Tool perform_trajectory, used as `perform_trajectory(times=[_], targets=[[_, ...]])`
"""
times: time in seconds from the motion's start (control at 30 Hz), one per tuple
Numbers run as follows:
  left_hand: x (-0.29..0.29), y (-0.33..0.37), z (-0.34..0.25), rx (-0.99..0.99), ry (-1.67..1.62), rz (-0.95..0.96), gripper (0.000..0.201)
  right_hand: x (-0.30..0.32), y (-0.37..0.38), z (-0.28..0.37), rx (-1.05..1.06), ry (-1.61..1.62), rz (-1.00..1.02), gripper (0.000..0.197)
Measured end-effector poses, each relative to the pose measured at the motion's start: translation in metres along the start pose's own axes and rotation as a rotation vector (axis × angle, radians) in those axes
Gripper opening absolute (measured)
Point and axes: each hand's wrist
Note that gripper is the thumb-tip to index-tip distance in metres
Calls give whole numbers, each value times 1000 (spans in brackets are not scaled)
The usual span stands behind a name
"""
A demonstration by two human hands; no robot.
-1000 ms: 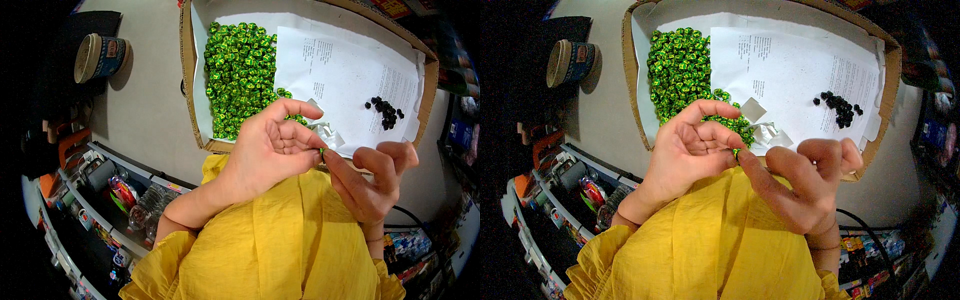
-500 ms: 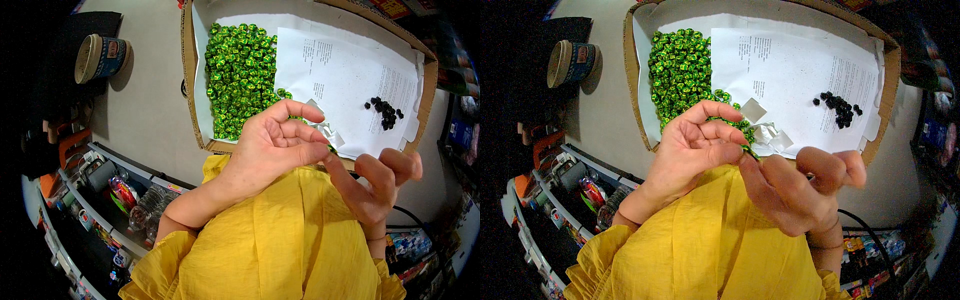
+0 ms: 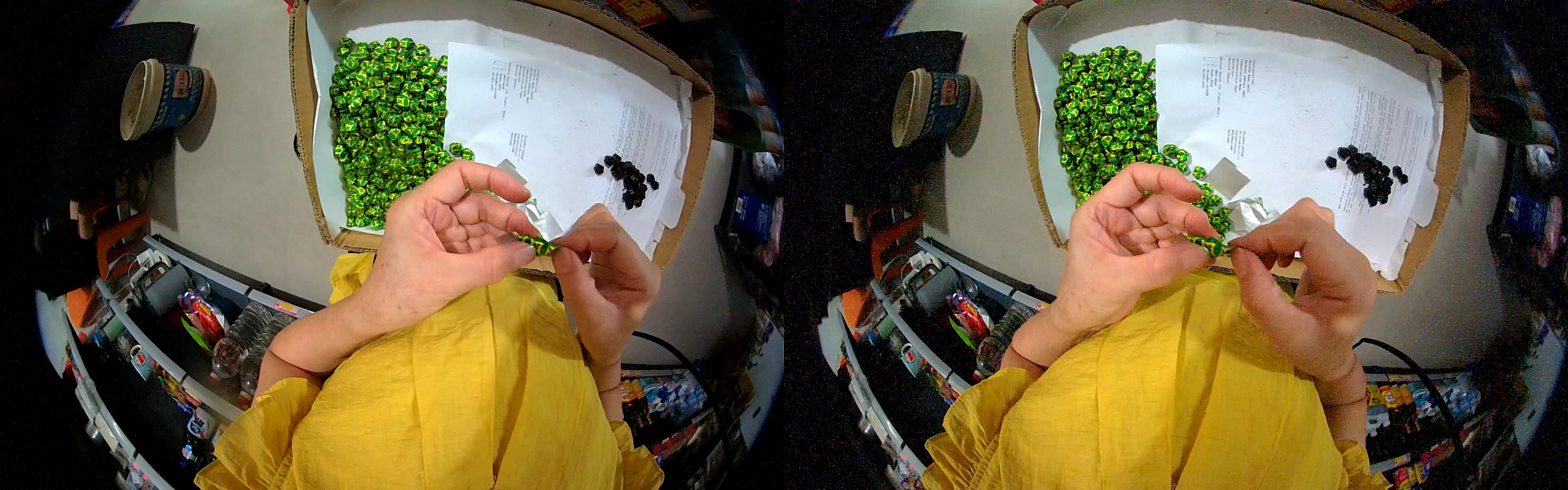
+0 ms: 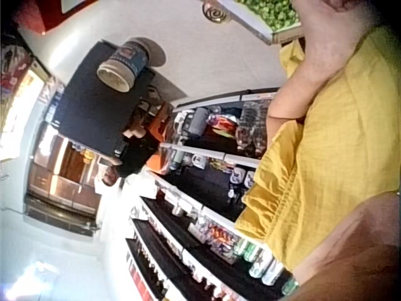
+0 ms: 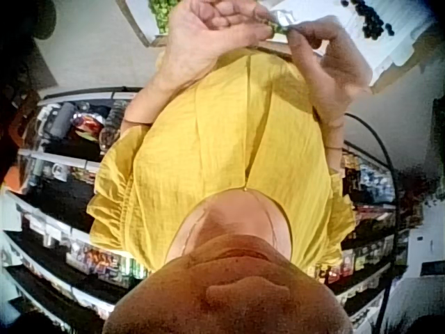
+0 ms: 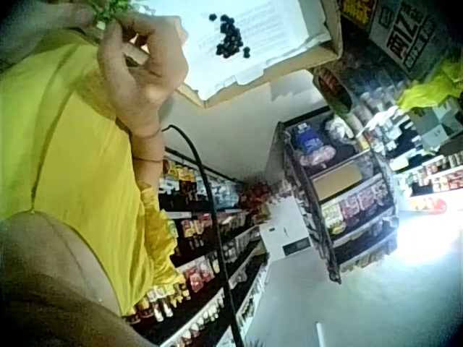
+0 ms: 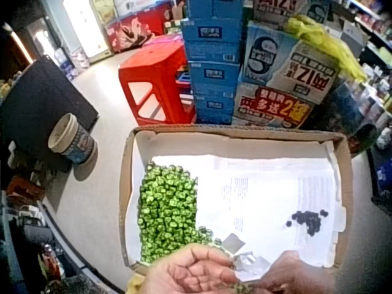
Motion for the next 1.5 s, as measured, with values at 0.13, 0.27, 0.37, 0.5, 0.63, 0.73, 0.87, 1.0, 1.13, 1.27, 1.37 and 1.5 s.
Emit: perform_trajectory(times=[0.13,0.27,0.37,0.5,0.63,0.73,0.87,1.0,1.13,1.27,1.37,1.5], targets=[[0,-1,2,-13,-15,9,42,0,-1,-4,-126,266,32,9],[-2,0,5,-52,-37,-16,43,-15,-1,3,-258,593,-90,9],[-5,2,10,-111,-54,-37,44,-26,-1,-4,-192,656,-151,11],[-7,4,12,-186,-50,-63,43,-32,-2,-15,-76,666,-208,12],[-7,4,11,-142,30,-84,41,-33,-5,-25,51,453,-226,15],[-7,4,9,-95,0,-77,42,-26,-4,-20,301,-67,-208,22],[-5,3,6,-65,-16,-68,42,-18,-2,-21,538,-461,-149,31],[-4,3,2,-43,36,-116,43,-15,0,-18,538,-561,-89,34],[-2,0,-3,14,53,-54,46,7,9,-18,136,252,146,20],[-4,1,-6,53,37,6,47,11,15,-12,-99,553,203,14],[0,1,-9,59,124,47,47,6,18,2,-109,301,195,14],[1,2,-14,-24,629,56,50,-5,13,-2,35,-200,106,14]])
Point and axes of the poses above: each hand's wrist, its own y-axis towards the middle knuckle, its own x-axis out of the back of the hand, z = x × y, and after that the axes turned 8 degrees about z, right-handed
